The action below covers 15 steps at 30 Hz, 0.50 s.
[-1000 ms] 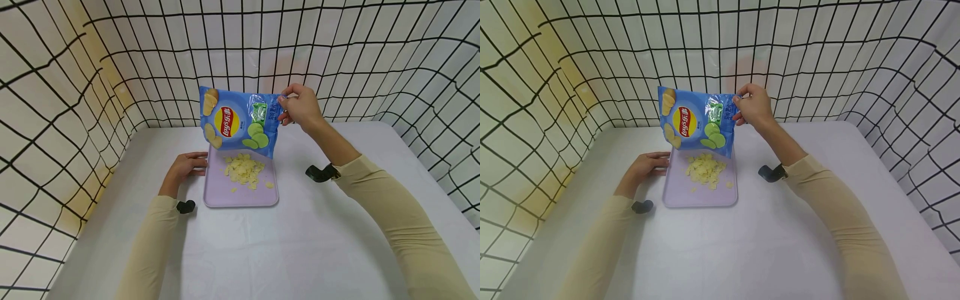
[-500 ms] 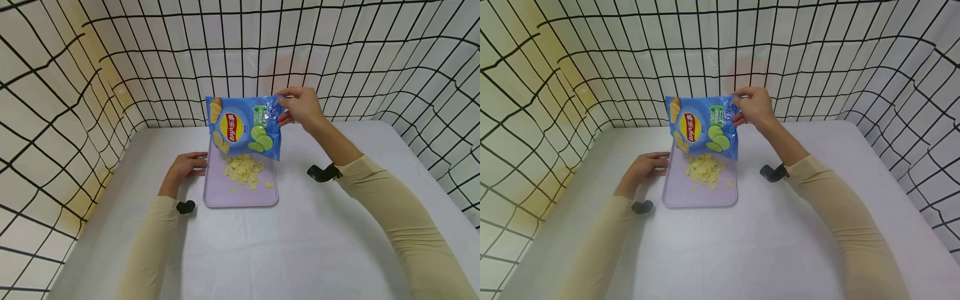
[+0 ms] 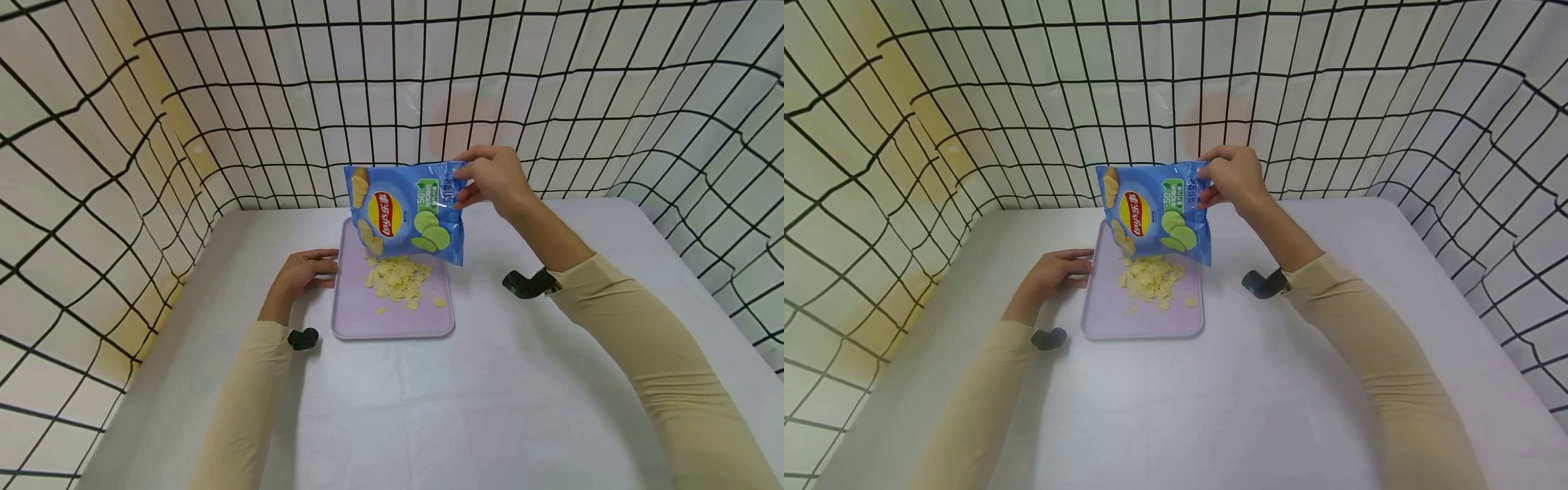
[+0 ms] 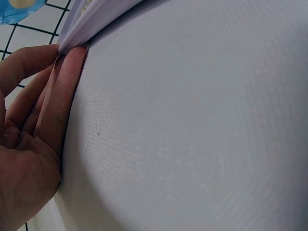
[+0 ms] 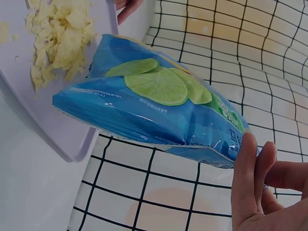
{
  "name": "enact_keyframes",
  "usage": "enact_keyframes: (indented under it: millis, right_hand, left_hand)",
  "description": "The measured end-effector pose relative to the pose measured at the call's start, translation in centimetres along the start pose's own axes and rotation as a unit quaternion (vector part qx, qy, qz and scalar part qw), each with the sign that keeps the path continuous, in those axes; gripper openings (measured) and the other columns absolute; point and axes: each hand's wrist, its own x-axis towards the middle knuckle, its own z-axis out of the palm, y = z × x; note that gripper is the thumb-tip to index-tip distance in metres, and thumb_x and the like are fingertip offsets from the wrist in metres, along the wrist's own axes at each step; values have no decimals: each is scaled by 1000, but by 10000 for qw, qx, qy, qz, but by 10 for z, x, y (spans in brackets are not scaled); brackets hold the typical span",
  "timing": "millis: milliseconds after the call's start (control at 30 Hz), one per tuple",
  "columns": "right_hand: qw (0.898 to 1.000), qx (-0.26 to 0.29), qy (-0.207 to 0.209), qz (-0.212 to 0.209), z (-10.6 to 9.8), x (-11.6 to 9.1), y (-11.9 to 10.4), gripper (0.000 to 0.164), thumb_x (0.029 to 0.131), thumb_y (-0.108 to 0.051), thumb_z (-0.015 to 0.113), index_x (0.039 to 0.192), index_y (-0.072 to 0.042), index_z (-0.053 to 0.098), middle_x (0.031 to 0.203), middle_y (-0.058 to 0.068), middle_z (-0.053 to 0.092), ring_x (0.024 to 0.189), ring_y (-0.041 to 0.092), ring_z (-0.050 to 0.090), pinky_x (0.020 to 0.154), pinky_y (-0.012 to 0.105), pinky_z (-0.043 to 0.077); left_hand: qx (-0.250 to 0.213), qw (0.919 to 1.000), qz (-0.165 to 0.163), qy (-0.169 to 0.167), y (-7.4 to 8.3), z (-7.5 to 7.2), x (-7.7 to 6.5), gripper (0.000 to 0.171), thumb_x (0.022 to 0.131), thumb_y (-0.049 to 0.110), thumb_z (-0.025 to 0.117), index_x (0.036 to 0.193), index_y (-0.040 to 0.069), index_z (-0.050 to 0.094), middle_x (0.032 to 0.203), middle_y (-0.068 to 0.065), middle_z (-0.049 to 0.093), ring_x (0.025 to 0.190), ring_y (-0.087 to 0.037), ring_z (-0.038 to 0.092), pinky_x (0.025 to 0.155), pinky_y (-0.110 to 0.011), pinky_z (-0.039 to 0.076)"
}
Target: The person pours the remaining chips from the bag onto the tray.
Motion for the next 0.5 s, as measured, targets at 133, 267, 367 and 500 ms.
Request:
enact_keyframes:
  millis: [133,267,367,500]
  right_hand:
    - [9999,147,63,-18,0,1,2,26,98,-12,60,121,-1,67,93,9,67,53,16,66,63,29,65]
    - [9997,210,62,101,1,1,1,27,97,-17,67,119,-2,67,95,7,68,54,16,66,64,28,65]
    - [9996,152,36,255,2,2,-1,34,96,-23,71,123,-3,66,95,7,70,56,17,67,66,28,65]
    - [9990,97,7,438,2,3,-2,43,95,-26,73,129,0,64,93,7,71,58,17,68,68,27,65]
  left_hand:
    - [2,10000,37,55,-1,1,1,49,90,6,73,138,7,63,133,-19,64,85,-14,75,76,-31,65]
    - [5,9999,103,62,-2,1,1,49,90,5,73,138,7,63,132,-19,65,84,-14,75,76,-31,65]
    - [-11,9999,114,68,-2,1,1,48,89,5,73,136,7,64,132,-18,65,84,-14,74,76,-31,65]
    - [-7,9999,90,64,-2,1,1,48,89,5,74,137,8,64,133,-19,64,84,-14,74,77,-31,65]
